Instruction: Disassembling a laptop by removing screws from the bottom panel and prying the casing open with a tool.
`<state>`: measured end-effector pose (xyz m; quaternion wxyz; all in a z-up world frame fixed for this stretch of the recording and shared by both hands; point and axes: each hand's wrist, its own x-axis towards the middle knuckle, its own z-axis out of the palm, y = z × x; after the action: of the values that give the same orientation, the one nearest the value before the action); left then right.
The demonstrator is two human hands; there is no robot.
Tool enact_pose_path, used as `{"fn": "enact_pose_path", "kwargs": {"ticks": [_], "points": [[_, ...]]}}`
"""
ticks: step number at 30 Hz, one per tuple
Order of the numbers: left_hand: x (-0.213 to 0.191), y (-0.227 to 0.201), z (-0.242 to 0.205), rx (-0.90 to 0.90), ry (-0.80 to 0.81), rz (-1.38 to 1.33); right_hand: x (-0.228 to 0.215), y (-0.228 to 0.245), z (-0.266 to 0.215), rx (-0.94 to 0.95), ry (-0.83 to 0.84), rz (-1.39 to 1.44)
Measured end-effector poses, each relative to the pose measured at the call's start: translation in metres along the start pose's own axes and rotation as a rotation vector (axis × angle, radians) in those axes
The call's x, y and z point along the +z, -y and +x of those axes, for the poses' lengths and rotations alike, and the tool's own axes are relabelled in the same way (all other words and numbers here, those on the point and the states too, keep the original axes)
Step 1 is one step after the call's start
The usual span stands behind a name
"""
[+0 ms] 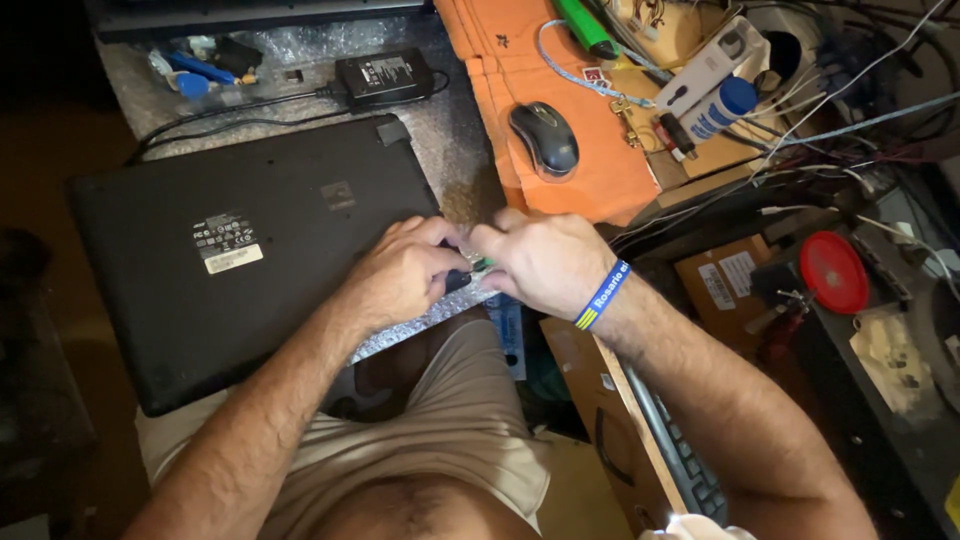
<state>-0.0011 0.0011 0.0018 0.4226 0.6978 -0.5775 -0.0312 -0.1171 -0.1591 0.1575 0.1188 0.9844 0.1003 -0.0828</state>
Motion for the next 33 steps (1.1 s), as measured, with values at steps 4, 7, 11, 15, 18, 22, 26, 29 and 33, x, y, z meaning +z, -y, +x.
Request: {"fn": "enact_pose_path", "kwargs": {"ticks": [4,7,11,15,18,22,26,29,33], "points": [[0.000,-0.001,0.001,-0.003,-0.010,0.028,0.016,-0.010,0.001,-0.039,-0.005,0.016],[-0.001,-0.003,0.001,0.005,-0.010,0.034,0.019,-0.012,0.000,-0.028,-0.010,0.051],[-0.003,-0.006,0.001,-0.007,0.003,0.047,0.017,-0.013,-0.002,-0.020,-0.017,0.068],[-0.002,-0.003,0.000,-0.024,0.017,0.058,0.013,-0.012,-0.004,-0.018,-0.009,0.086],[-0.001,-0.004,0.000,-0.027,0.018,0.048,0.015,-0.014,-0.005,-0.017,-0.020,0.099],[-0.002,-0.005,0.002,-0.023,0.005,0.052,0.017,-0.016,-0.007,-0.001,-0.048,0.080],[0.003,0.002,0.002,0.005,-0.050,0.050,0.017,-0.014,-0.008,0.008,-0.106,0.048],[0.010,0.011,0.004,0.005,-0.081,0.028,0.020,-0.017,-0.010,0.031,-0.155,0.056],[0.009,0.018,0.004,-0.082,-0.110,-0.081,0.023,-0.017,-0.024,0.068,-0.270,0.185]]}}
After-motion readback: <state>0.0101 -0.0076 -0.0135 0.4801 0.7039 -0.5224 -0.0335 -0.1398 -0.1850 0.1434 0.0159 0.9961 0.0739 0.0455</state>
